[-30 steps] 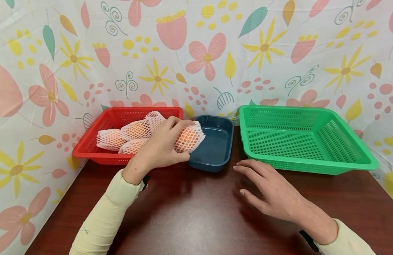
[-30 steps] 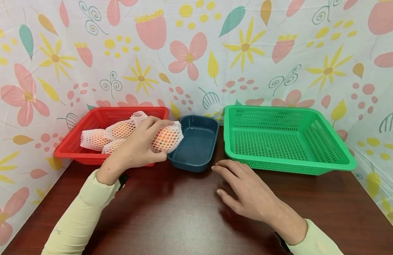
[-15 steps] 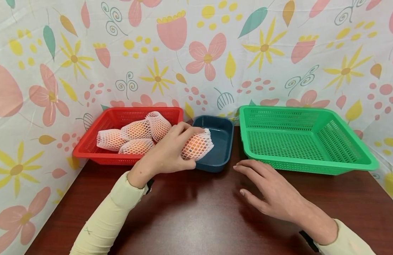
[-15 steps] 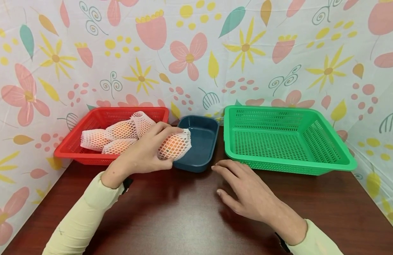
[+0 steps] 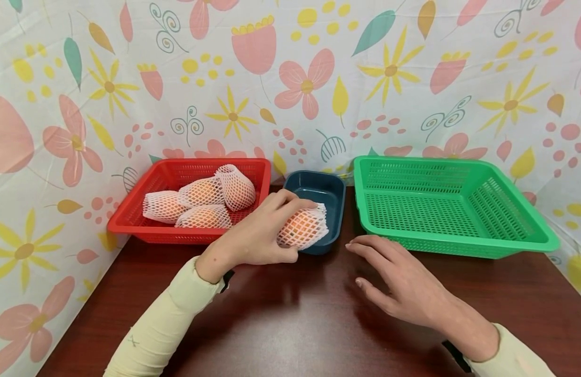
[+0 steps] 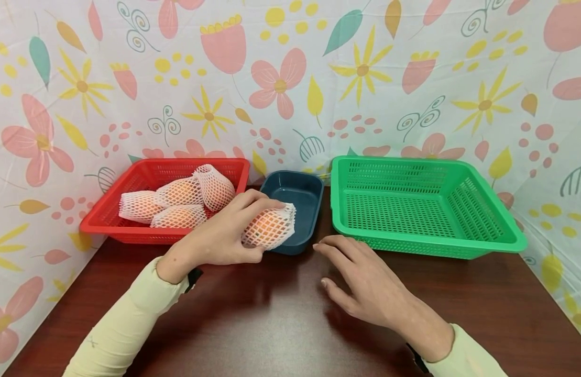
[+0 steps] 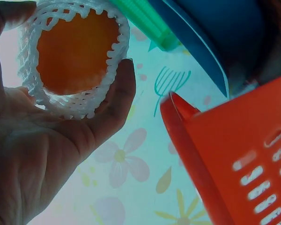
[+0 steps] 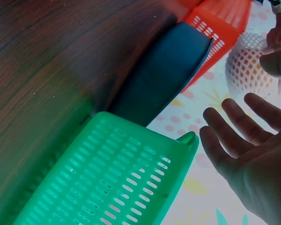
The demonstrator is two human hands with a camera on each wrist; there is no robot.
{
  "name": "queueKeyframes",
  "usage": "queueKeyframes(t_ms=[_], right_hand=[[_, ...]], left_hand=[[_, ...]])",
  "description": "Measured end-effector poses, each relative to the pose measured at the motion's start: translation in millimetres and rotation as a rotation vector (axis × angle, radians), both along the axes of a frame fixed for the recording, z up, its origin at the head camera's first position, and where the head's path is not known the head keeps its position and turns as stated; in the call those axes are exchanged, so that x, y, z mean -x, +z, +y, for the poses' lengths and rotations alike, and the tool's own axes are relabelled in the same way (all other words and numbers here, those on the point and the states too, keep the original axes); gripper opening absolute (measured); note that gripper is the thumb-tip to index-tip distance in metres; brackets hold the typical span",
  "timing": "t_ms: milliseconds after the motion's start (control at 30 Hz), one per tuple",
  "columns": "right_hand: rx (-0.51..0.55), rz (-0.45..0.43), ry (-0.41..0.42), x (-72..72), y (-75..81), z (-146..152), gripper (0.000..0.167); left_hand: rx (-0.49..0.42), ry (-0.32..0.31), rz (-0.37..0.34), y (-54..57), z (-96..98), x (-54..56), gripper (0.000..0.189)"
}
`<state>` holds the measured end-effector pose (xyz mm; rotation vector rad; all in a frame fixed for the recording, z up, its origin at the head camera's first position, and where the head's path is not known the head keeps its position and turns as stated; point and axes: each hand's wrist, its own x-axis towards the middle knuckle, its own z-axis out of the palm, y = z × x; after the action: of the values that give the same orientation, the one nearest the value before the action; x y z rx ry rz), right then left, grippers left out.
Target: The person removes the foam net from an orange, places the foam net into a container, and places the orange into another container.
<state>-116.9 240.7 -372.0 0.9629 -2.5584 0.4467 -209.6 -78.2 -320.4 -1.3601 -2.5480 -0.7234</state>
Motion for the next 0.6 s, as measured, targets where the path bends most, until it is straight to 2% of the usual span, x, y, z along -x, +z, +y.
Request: queueKeyframes(t_ms=[200, 300, 433, 600], right_hand=[[0.041, 0.054, 0.046, 1.4, 0.5, 0, 0.052], [0.066, 0.050, 0.064, 1.8, 2.1, 0, 0.050], [0.125, 0.070, 0.104, 2.5, 3.7, -1, 0.047], [0.212, 0.166, 0.164, 3.2, 6.4, -6, 0.041]], left_hand=[[-0.001, -0.017, -0.016, -1.1, 5.5, -4.4, 0.085], [0.007, -0.019, -0.024, -1.2, 8.0, -6.1, 0.090], [0.005, -0.042, -0.062, -1.3, 11.2, -8.1, 0.092], [0.000, -0.069, -0.109, -1.5, 13.5, -11.2, 0.086]])
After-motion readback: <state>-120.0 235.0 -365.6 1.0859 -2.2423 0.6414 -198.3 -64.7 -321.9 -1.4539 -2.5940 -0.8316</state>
